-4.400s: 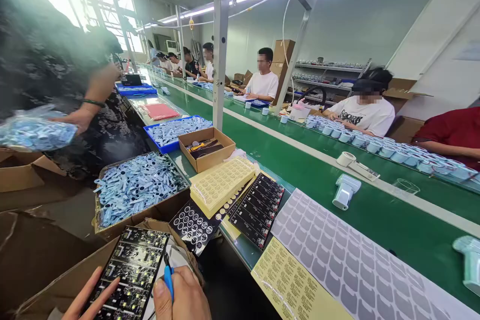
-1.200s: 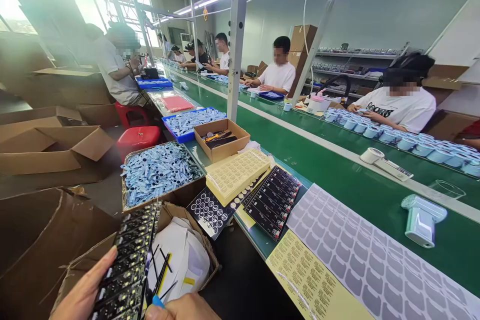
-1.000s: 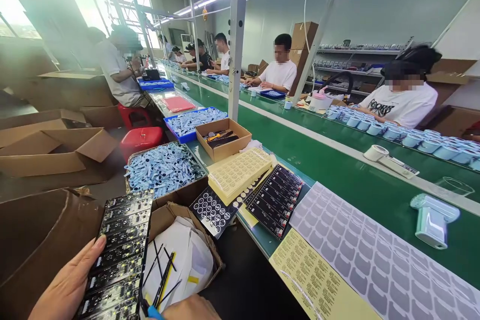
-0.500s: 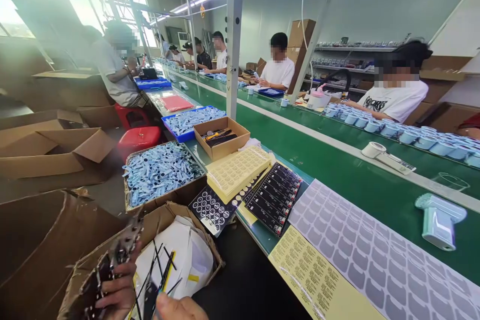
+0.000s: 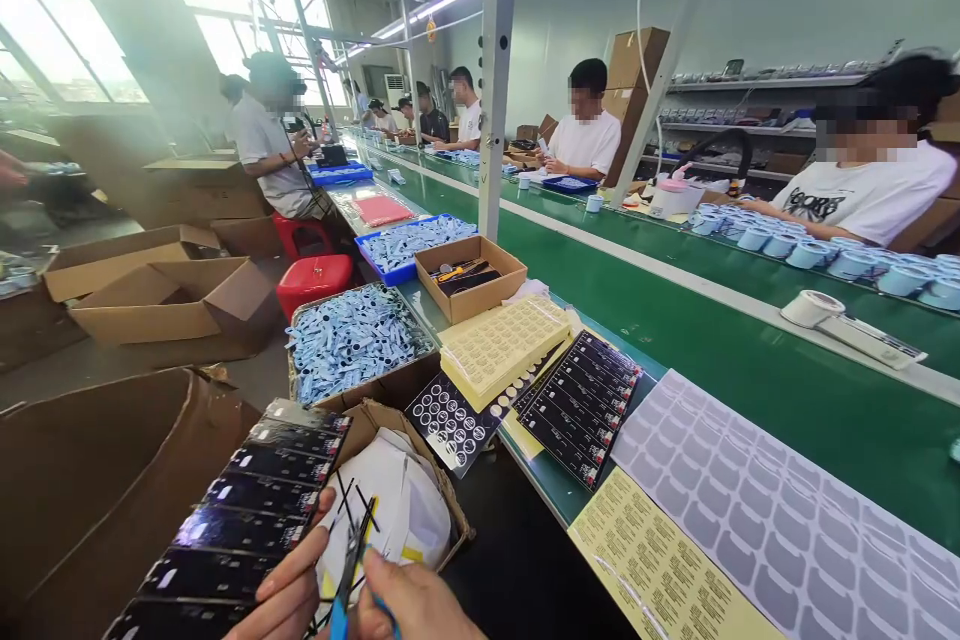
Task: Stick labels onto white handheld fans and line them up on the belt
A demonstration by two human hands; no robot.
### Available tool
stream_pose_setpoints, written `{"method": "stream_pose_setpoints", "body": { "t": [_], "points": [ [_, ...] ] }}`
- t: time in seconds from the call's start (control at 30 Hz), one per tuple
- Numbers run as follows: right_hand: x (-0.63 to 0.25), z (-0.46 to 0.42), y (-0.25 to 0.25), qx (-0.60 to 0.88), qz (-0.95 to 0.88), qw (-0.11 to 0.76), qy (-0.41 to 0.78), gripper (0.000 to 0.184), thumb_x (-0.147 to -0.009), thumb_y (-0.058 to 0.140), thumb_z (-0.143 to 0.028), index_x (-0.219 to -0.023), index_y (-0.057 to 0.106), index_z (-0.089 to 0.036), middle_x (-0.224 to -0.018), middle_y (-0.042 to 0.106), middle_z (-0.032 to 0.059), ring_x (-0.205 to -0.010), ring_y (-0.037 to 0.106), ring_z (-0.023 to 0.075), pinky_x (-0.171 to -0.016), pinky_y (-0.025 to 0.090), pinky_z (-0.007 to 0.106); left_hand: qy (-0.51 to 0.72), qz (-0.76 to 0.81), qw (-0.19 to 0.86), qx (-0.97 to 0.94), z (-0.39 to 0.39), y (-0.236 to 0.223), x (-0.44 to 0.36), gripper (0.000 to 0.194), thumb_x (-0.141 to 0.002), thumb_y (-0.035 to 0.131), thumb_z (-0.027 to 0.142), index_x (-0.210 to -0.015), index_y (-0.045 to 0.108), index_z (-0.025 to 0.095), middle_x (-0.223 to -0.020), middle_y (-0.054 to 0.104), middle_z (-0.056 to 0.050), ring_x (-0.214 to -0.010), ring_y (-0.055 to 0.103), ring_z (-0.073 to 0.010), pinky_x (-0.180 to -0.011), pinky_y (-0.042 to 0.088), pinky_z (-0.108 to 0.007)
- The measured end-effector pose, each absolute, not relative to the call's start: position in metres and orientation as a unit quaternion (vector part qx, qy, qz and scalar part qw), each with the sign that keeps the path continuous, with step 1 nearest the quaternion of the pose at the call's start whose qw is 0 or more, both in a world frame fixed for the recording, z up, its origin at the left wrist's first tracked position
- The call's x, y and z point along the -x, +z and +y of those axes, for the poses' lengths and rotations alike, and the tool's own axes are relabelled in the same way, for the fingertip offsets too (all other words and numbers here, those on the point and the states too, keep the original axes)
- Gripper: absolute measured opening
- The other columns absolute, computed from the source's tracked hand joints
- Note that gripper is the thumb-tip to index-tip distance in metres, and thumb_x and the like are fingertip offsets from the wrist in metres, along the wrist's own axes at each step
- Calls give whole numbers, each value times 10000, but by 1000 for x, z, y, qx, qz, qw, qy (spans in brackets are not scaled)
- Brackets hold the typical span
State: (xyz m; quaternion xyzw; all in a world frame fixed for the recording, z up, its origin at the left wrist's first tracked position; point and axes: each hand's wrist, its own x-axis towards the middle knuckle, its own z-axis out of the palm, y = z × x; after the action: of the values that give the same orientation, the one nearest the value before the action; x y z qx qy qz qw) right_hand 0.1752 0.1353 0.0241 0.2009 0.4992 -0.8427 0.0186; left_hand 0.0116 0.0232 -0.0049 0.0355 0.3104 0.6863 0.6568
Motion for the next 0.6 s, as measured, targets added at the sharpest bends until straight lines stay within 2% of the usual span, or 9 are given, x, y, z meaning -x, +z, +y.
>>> {"method": "stream_pose_setpoints", "body": {
  "t": [0.07,0.13,0.2,0.3,0.37,0.43,0.5,0.6],
  "points": [
    [-183,138,32,-234,504,-31,-831,708,-720,453,-921,-601,458,-223,-576,511,-31,-540,558,139,-639,497,286,697,293,654,-39,32,4,-25,205,-859,595,440,-940,681,273,-402,314,124,-186,-90,-5,-166,-56,-157],
    [-191,141,38,-292,528,-91,-792,714,-699,495,-918,-678,547,-206,-705,590,11,-671,636,184,-728,528,330,702,285,651,-41,39,11,-39,259,-839,607,458,-990,685,262,-431,341,116,-196,-56,2,-181,-36,-147],
    [-200,144,42,-340,568,-133,-737,721,-728,495,-899,-740,630,-191,-816,635,53,-779,660,218,-788,530,352,694,280,662,-47,44,17,-50,320,-803,629,480,-1014,691,248,-443,371,103,-194,5,-6,-188,-12,-150],
    [-210,148,48,-350,636,-144,-673,733,-797,421,-878,-766,688,-196,-867,681,86,-913,650,266,-861,499,371,669,288,682,-62,49,28,-63,355,-816,595,485,-1041,690,228,-453,411,81,-201,72,-17,-208,30,-152],
    [-215,151,55,-344,679,-162,-628,712,-863,376,-829,-770,695,-200,-828,692,85,-912,638,272,-844,483,359,648,307,693,-73,54,34,-66,370,-857,531,506,-1027,681,213,-437,403,77,-188,117,-43,-206,82,-174],
    [-217,153,64,-325,719,-200,-581,668,-947,326,-737,-771,682,-199,-776,679,70,-809,633,238,-763,473,320,642,353,676,-86,61,39,-65,383,-874,499,528,-985,664,201,-423,385,82,-178,171,-74,-202,144,-205],
    [-219,151,71,-286,763,-230,-532,639,-1005,273,-644,-749,654,-199,-727,652,54,-692,607,193,-655,439,279,657,416,621,-97,68,43,-60,361,-854,536,533,-949,645,202,-428,384,89,-186,215,-88,-209,195,-224],
    [-217,144,70,-225,834,-220,-452,617,-1018,251,-604,-753,646,-211,-738,674,44,-613,597,158,-556,362,267,696,504,502,-100,72,53,-45,328,-819,616,531,-929,631,222,-436,411,93,-232,291,-99,-255,274,-231]
  ]
}}
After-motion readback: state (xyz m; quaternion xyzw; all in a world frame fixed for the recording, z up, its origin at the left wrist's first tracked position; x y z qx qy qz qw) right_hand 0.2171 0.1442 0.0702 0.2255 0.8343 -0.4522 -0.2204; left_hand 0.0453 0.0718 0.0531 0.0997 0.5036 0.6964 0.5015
